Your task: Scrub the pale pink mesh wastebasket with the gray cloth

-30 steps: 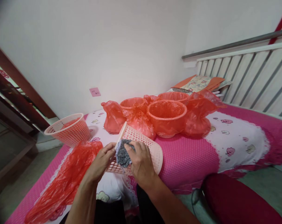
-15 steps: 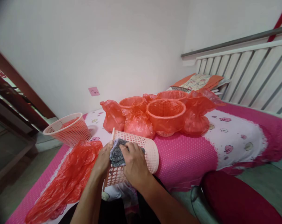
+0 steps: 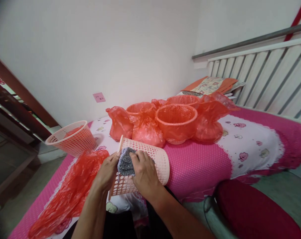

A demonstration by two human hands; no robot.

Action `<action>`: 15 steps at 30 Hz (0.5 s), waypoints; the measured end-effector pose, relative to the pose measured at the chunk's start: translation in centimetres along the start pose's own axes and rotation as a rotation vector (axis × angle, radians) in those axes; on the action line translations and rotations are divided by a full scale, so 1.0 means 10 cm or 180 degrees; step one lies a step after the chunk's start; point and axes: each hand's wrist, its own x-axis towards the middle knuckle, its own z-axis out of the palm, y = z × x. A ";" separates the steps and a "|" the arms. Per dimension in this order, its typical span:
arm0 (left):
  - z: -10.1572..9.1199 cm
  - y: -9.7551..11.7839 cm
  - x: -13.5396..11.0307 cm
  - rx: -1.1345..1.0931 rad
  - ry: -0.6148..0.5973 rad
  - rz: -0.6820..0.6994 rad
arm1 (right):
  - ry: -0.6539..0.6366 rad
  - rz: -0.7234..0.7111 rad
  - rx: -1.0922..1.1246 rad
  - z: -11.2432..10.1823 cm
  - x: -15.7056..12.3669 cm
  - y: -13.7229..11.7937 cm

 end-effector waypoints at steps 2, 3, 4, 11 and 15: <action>0.01 0.01 -0.01 -0.0032 0.0023 -0.0049 | 0.0020 0.0041 -0.0093 -0.02 0.03 0.06; 0.02 0.01 -0.01 -0.0057 0.0045 -0.0099 | 0.0028 0.0070 -0.0159 -0.03 0.04 0.10; 0.02 0.00 -0.02 -0.0082 0.0077 -0.0143 | 0.0032 0.0114 -0.0231 -0.04 0.05 0.15; 0.06 -0.06 0.00 -0.0323 0.0447 -0.0102 | -0.0212 0.0871 -0.0683 -0.13 0.05 0.59; 0.08 0.00 -0.01 -0.0511 0.0467 -0.0325 | -0.0582 0.1576 -0.0980 -0.18 0.02 0.87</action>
